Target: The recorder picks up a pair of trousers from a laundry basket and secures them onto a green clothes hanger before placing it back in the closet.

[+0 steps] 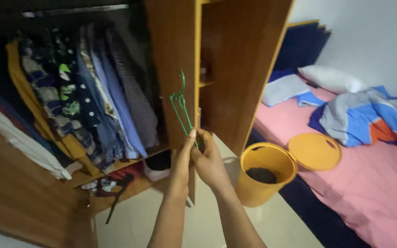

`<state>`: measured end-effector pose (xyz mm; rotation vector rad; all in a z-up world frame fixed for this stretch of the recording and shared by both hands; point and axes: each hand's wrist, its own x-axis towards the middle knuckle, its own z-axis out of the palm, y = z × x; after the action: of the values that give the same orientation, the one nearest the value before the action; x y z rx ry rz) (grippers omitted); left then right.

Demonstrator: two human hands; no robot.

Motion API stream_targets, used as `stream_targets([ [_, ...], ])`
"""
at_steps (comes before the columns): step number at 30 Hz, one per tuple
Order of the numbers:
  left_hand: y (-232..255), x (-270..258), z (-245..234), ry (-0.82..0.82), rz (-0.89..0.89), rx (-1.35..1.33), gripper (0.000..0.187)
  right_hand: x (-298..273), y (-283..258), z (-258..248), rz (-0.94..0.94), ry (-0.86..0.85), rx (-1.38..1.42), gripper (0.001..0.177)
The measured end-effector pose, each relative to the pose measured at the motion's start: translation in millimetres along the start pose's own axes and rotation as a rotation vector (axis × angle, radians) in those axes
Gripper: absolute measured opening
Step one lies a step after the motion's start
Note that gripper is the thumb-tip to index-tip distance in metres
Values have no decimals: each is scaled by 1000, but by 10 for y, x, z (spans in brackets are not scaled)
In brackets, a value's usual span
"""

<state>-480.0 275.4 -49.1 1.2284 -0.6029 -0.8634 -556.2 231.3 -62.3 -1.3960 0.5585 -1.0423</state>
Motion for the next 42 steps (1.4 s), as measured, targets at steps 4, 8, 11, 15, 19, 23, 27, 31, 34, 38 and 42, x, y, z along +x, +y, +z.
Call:
stream_targets([
  [4,-189,-315,371,5,-83,-91,50,-297,234,-454,-174,75,-110,39],
  [8,-650,-324,772,-74,-98,-106,42,-566,57,-935,-132,144,-97,37],
  [11,-893,-375,1174,-184,-104,-3,44,-672,-12,-1417,27,188,-3,36],
  [15,-1234,-384,1833,-266,-110,-2,49,-681,89,-2257,-40,260,-11,35],
  [19,-1795,-180,2474,-243,-111,-12,51,-659,225,-3261,-97,307,-69,33],
  [23,-2095,-211,3035,-211,-147,29,54,-660,358,-4136,-63,311,-29,35],
  [27,-2395,-133,3422,-227,-156,6,57,-643,480,-4754,-29,321,35,34],
  [31,-2671,172,3701,-203,-135,1,58,-533,518,-5131,-4,343,38,33],
  [34,-2761,356,3912,-195,-140,2,57,-314,875,-5436,-20,348,-6,32],
  [38,-2890,686,4096,-195,-152,22,56,-36,804,-5568,63,408,-20,34],
  [42,-3004,1127,4346,-143,-178,-9,55,358,846,-5853,298,491,48,38],
])
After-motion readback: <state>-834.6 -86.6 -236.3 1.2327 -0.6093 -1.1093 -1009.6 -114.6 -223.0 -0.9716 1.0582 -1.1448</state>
